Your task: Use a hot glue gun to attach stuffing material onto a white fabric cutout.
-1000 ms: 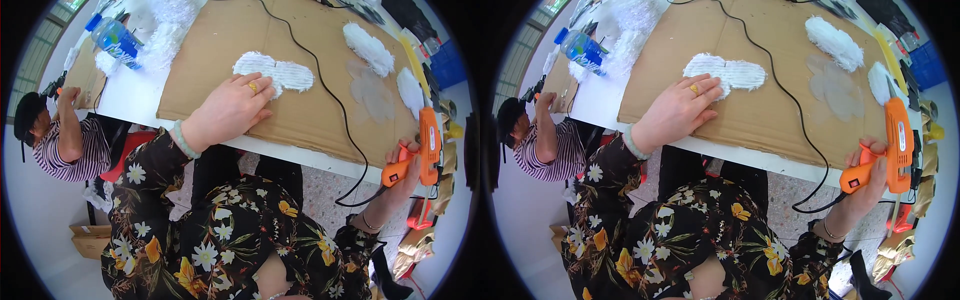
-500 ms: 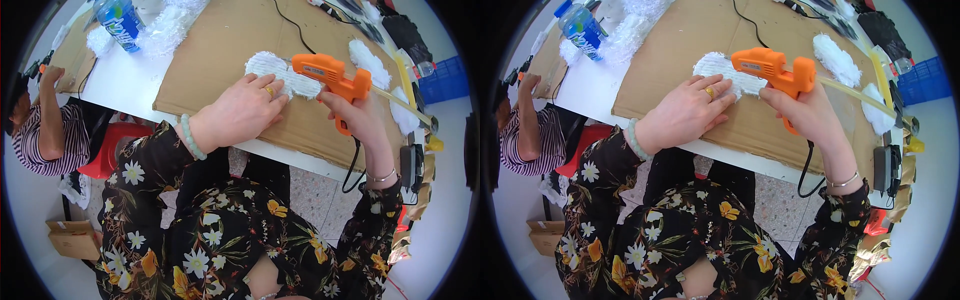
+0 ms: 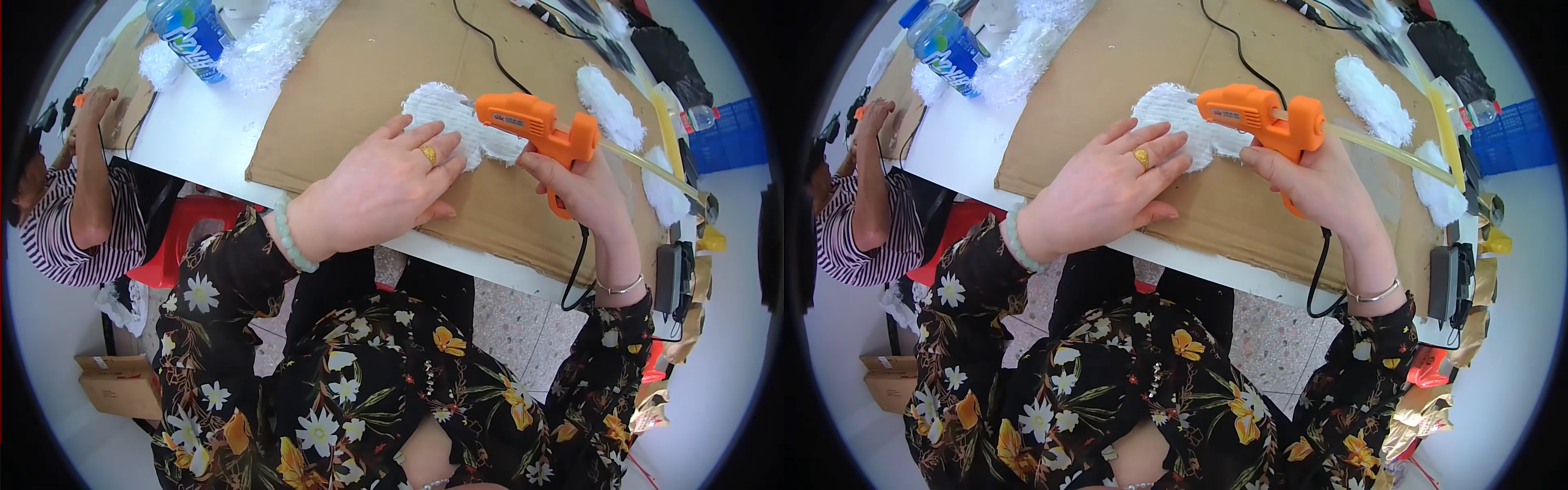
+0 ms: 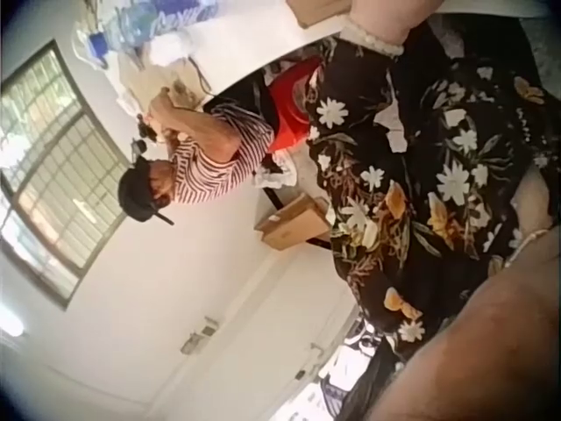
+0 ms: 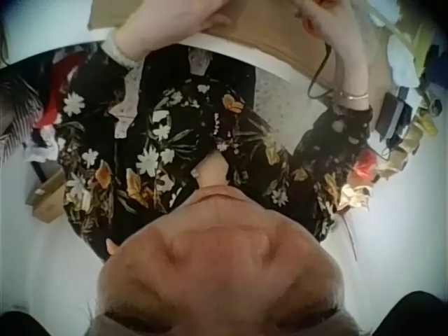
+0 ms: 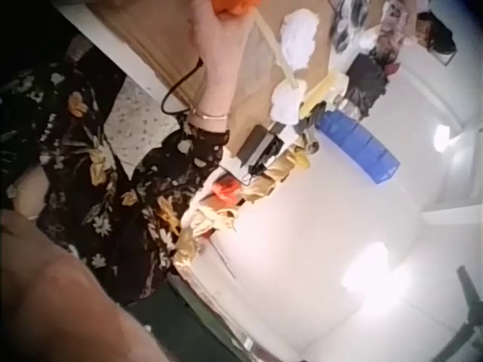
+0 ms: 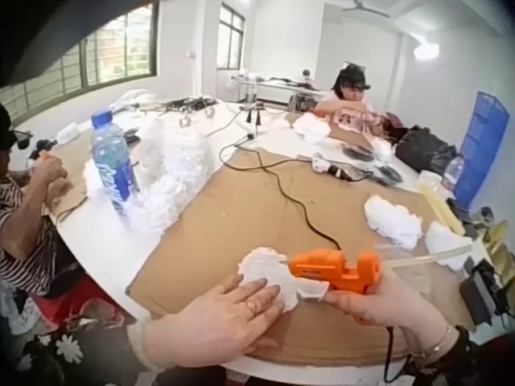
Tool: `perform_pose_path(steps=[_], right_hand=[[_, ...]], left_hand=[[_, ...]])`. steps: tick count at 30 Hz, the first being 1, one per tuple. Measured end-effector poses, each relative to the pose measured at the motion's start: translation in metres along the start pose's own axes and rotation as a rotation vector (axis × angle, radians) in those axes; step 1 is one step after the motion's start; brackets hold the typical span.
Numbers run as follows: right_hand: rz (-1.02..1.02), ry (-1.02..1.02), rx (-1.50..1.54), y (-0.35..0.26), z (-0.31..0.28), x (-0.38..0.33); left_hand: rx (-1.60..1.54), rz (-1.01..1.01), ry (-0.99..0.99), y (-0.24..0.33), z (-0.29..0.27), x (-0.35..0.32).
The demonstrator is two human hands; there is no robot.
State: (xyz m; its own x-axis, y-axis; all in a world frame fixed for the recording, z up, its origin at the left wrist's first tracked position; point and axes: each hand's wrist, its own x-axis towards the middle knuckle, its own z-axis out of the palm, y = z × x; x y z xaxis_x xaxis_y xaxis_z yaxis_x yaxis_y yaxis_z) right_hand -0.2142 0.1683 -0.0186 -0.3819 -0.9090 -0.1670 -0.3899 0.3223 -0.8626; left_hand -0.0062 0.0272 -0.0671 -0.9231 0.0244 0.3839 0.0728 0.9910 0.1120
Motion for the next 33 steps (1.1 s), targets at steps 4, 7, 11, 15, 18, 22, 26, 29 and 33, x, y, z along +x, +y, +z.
perform_pose_path(steps=[4, 7, 11, 15, 18, 22, 26, 29, 33], right_hand=[[-0.013, -0.032, -0.045, 0.004, 0.003, 0.008], [-0.015, -0.052, -0.072, 0.003, 0.004, 0.013], [0.018, -0.084, -0.140, 0.000, 0.007, 0.020], [-0.010, -0.082, -0.135, 0.002, 0.009, 0.022], [-0.061, -0.063, -0.102, -0.002, 0.011, 0.021], [-0.051, -0.071, -0.148, -0.003, 0.013, 0.023], [-0.075, -0.083, -0.111, -0.001, 0.016, 0.027], [-0.090, -0.092, -0.143, 0.000, 0.016, 0.029], [-0.047, -0.081, -0.184, -0.004, 0.014, 0.027]], left_hand=[[0.000, -0.008, -0.028, 0.002, 0.000, 0.001], [-0.001, -0.001, -0.018, 0.003, 0.001, 0.001], [0.029, -0.039, -0.087, 0.005, -0.001, 0.000], [0.014, -0.038, -0.097, 0.005, 0.000, 0.000], [0.014, -0.037, -0.095, 0.007, -0.002, 0.000], [0.029, 0.018, 0.025, 0.006, 0.003, -0.001], [0.037, -0.018, -0.070, 0.006, 0.001, -0.001], [0.006, -0.016, -0.062, 0.005, 0.002, 0.000], [-0.044, 0.017, -0.044, 0.003, 0.001, 0.002]])
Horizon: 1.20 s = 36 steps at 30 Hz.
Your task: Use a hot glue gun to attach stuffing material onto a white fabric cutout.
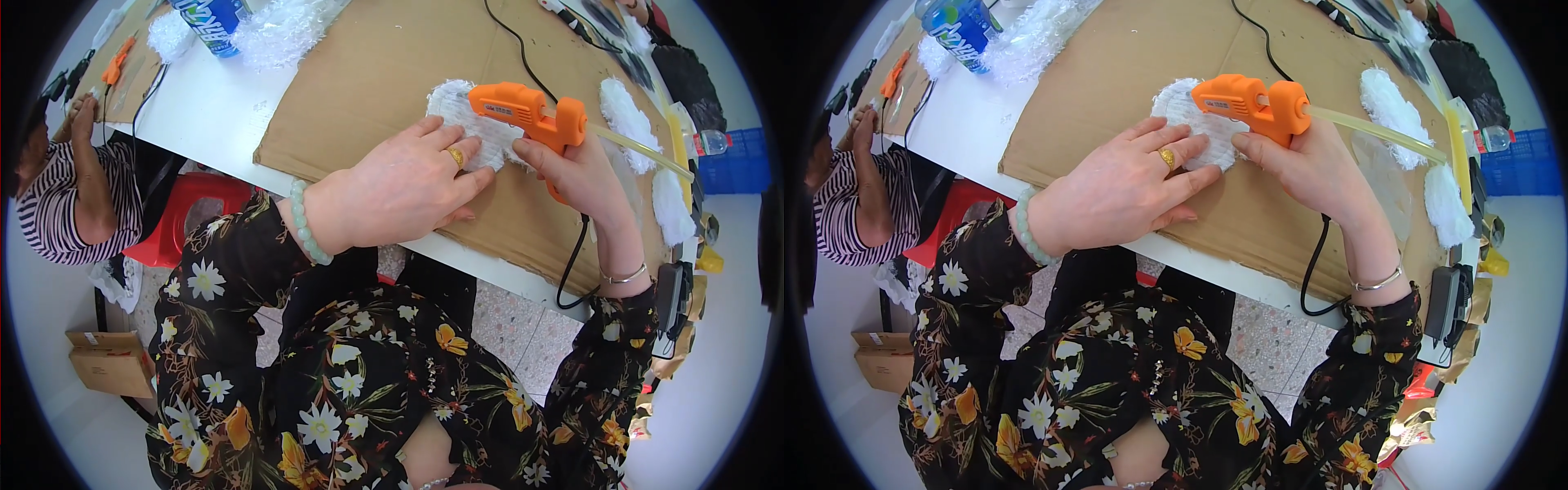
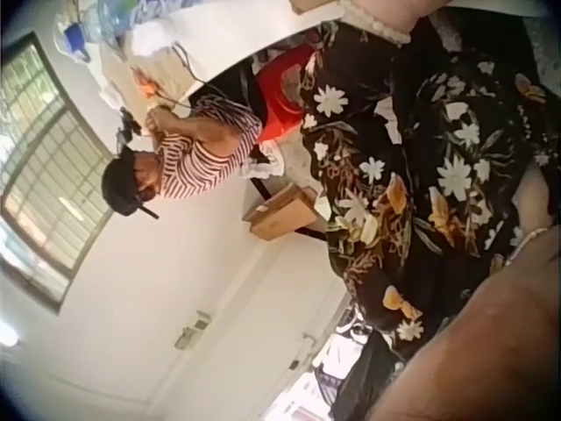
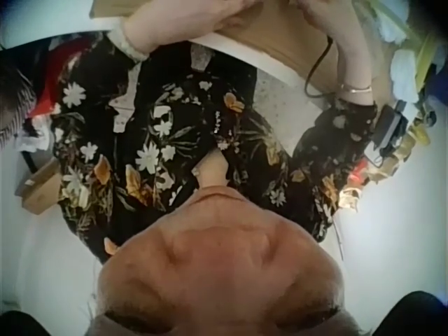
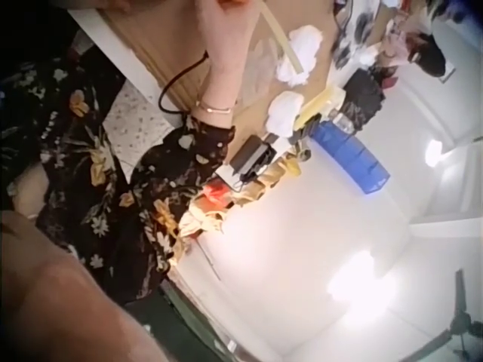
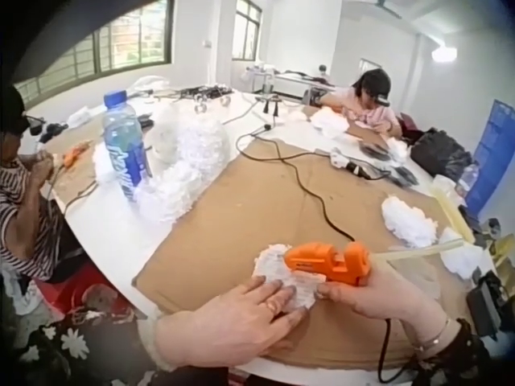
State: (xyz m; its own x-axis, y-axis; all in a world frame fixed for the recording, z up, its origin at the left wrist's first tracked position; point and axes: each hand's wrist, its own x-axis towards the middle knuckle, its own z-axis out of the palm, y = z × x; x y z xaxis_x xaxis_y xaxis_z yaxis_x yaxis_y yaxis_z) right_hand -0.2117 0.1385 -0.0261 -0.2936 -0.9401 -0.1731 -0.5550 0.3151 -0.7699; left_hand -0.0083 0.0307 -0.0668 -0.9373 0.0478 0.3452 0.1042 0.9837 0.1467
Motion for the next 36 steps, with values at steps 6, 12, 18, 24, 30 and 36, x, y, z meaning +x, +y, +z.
perform_pose_path(steps=[6, 12, 18, 24, 30, 36], right_hand=[[0.029, -0.021, -0.074, -0.003, -0.008, -0.003], [-0.011, -0.006, -0.095, -0.009, -0.009, -0.003], [-0.039, -0.014, -0.114, -0.010, -0.009, -0.001], [0.061, -0.030, -0.158, -0.005, -0.021, -0.007], [0.023, -0.025, -0.202, -0.005, -0.025, -0.013], [0.087, -0.054, -0.240, -0.009, -0.026, -0.011]], left_hand=[[-0.010, 0.042, 0.109, -0.003, 0.004, -0.001], [-0.018, 0.038, 0.108, -0.003, 0.005, -0.001], [-0.030, 0.041, 0.117, -0.003, 0.007, 0.000], [-0.037, 0.040, 0.127, -0.004, 0.007, -0.001], [-0.038, 0.044, 0.118, -0.003, 0.007, -0.002], [-0.045, 0.045, 0.118, -0.004, 0.010, -0.002]])
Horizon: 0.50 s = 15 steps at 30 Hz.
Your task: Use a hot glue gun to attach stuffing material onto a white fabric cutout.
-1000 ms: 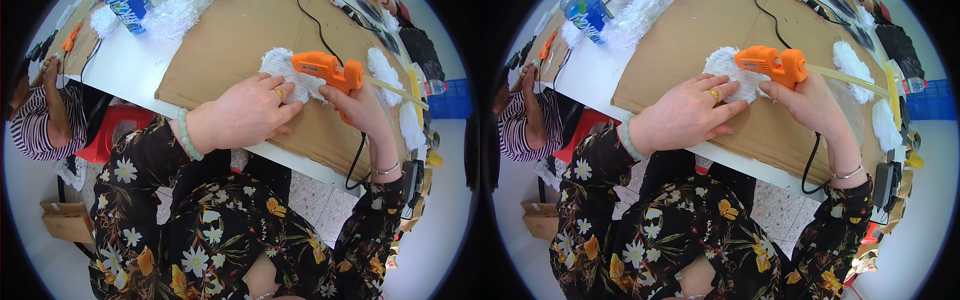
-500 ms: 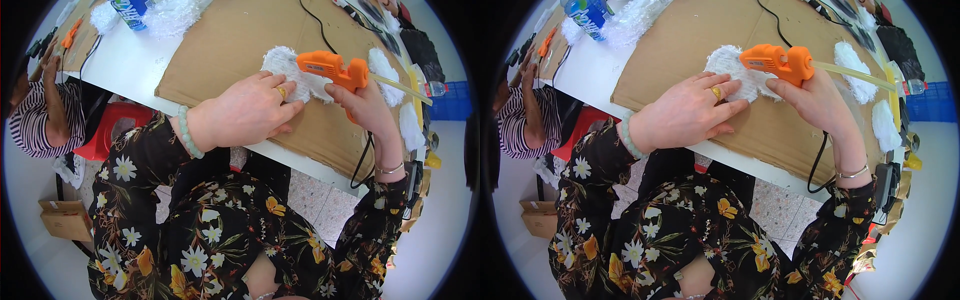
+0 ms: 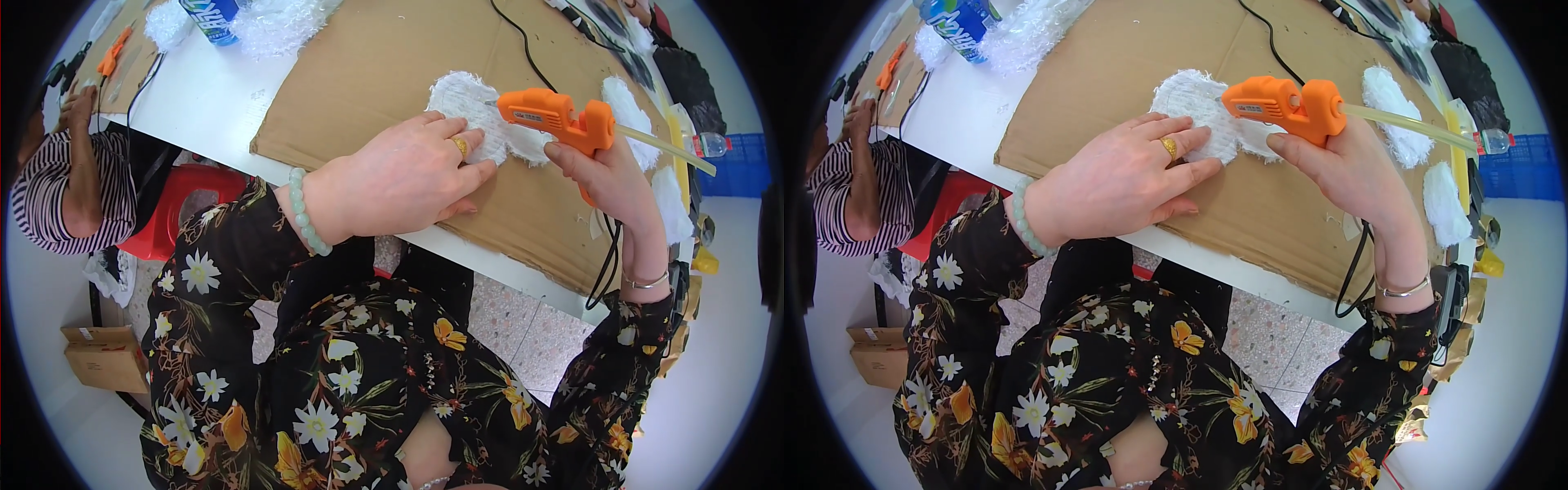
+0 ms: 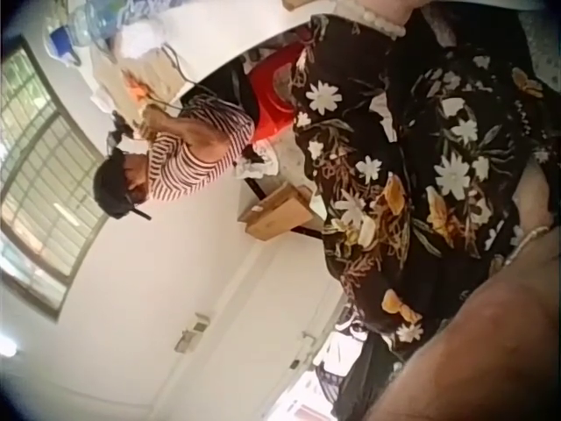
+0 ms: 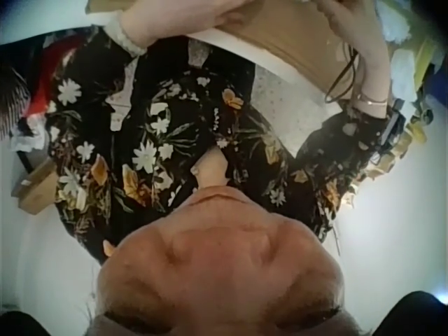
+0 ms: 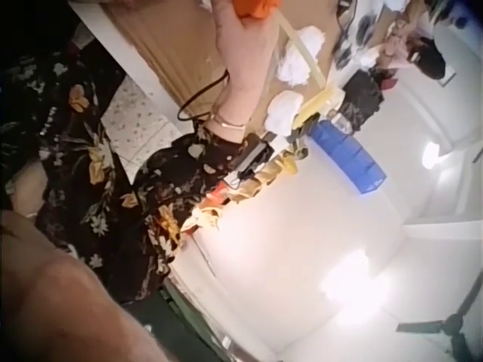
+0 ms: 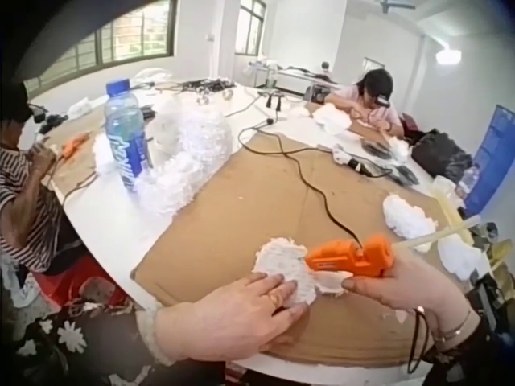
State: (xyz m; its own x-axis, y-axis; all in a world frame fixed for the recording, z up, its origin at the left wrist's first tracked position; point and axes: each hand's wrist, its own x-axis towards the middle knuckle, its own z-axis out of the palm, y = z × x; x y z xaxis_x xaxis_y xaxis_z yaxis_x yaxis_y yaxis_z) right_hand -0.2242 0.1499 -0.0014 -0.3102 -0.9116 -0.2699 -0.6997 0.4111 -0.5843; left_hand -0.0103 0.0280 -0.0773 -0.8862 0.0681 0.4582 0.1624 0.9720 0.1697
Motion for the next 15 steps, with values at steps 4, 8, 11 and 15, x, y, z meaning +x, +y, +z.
perform_pose_path(steps=[4, 8, 11, 15], right_hand=[[-0.024, -0.007, 0.060, 0.0043, -0.0058, -0.0069], [0.030, -0.006, 0.074, 0.0001, -0.0055, -0.0072], [0.047, -0.019, 0.085, -0.0020, -0.0048, -0.0065], [0.025, -0.003, 0.033, -0.0001, -0.0095, -0.0100]], left_hand=[[-0.010, 0.003, -0.001, 0.0016, -0.0003, 0.0017], [-0.003, 0.002, 0.005, 0.0014, -0.0008, 0.0004], [-0.013, 0.000, 0.017, 0.0009, -0.0010, 0.0006], [-0.007, -0.006, 0.009, 0.0021, -0.0026, 0.0013]])
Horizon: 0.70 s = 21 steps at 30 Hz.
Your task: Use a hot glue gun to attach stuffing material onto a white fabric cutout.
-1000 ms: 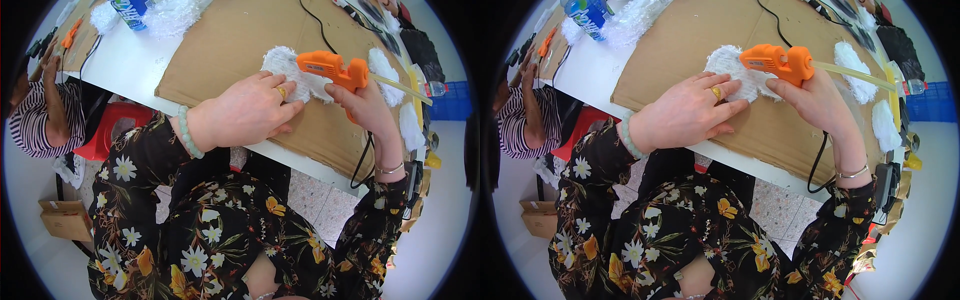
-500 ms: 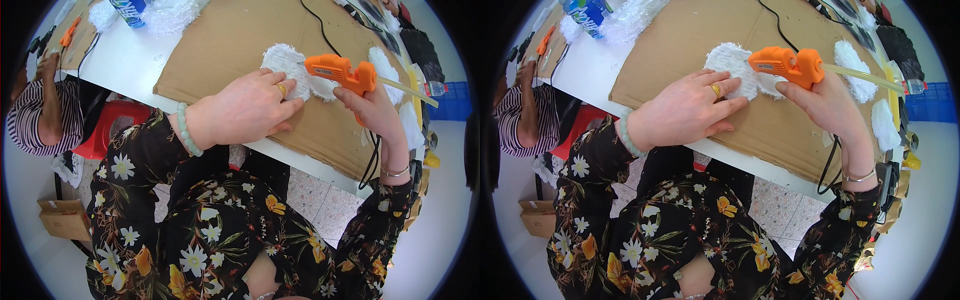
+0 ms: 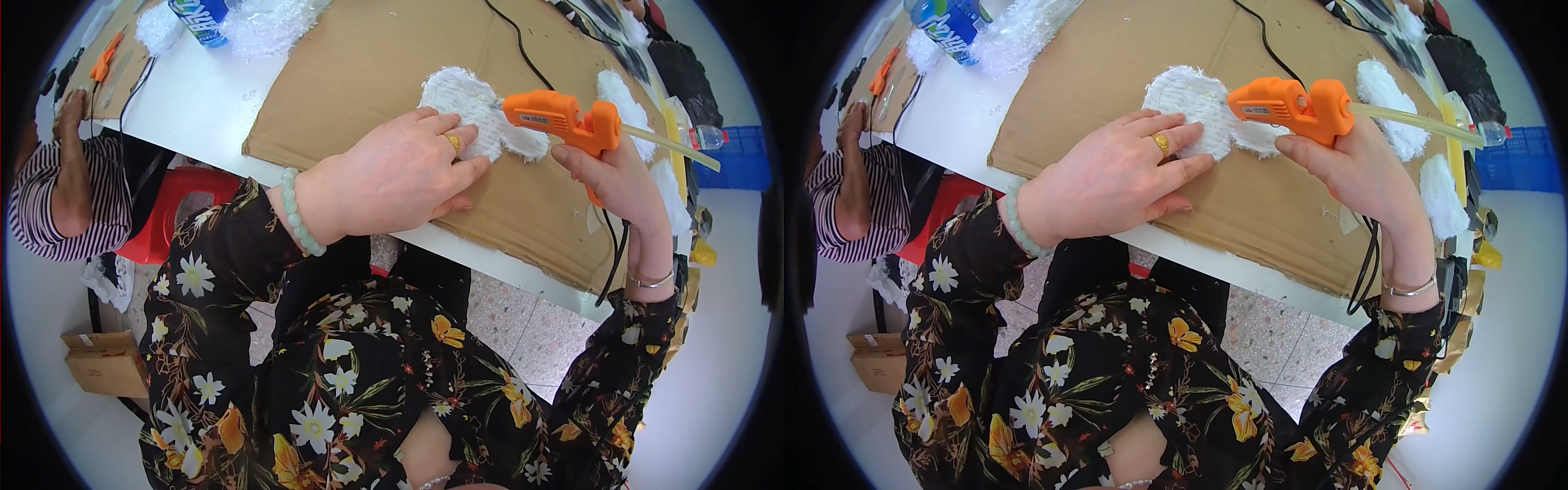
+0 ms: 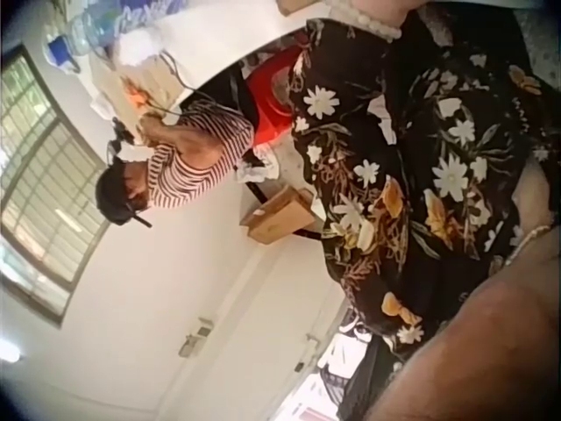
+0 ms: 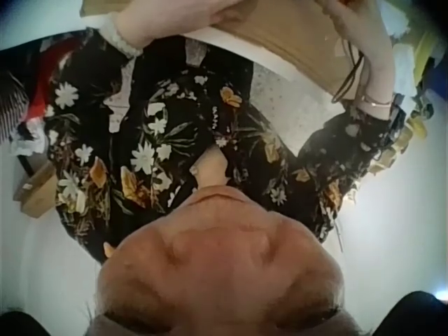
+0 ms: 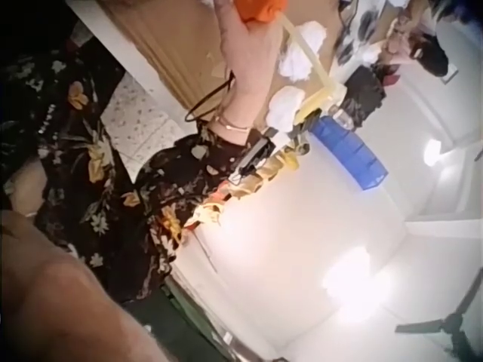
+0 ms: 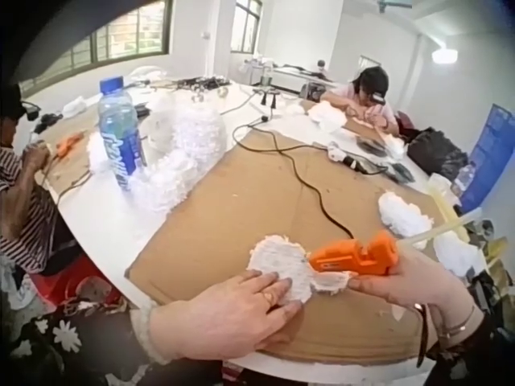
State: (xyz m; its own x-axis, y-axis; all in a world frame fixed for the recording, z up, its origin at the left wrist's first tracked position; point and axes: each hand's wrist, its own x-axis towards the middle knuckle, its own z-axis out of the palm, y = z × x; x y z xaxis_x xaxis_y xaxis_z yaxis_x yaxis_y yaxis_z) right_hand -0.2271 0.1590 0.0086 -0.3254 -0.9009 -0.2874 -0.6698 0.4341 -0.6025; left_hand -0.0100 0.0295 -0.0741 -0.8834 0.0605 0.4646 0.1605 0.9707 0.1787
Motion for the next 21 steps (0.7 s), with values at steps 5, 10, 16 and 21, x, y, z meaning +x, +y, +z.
perform_pose_path(steps=[5, 10, 16, 21], right_hand=[[0.048, 0.005, -0.019, 0.000, -0.003, -0.004], [0.048, 0.005, -0.026, 0.003, -0.011, -0.009], [0.046, 0.056, 0.042, 0.008, -0.017, -0.016], [0.133, -0.002, 0.040, 0.010, -0.010, -0.010]], left_hand=[[0.014, 0.021, 0.023, -0.001, 0.000, 0.002], [0.002, -0.061, -0.118, 0.002, -0.004, 0.002], [-0.005, -0.009, -0.043, 0.001, -0.005, 0.006], [-0.001, -0.015, -0.045, 0.001, -0.002, 0.006]])
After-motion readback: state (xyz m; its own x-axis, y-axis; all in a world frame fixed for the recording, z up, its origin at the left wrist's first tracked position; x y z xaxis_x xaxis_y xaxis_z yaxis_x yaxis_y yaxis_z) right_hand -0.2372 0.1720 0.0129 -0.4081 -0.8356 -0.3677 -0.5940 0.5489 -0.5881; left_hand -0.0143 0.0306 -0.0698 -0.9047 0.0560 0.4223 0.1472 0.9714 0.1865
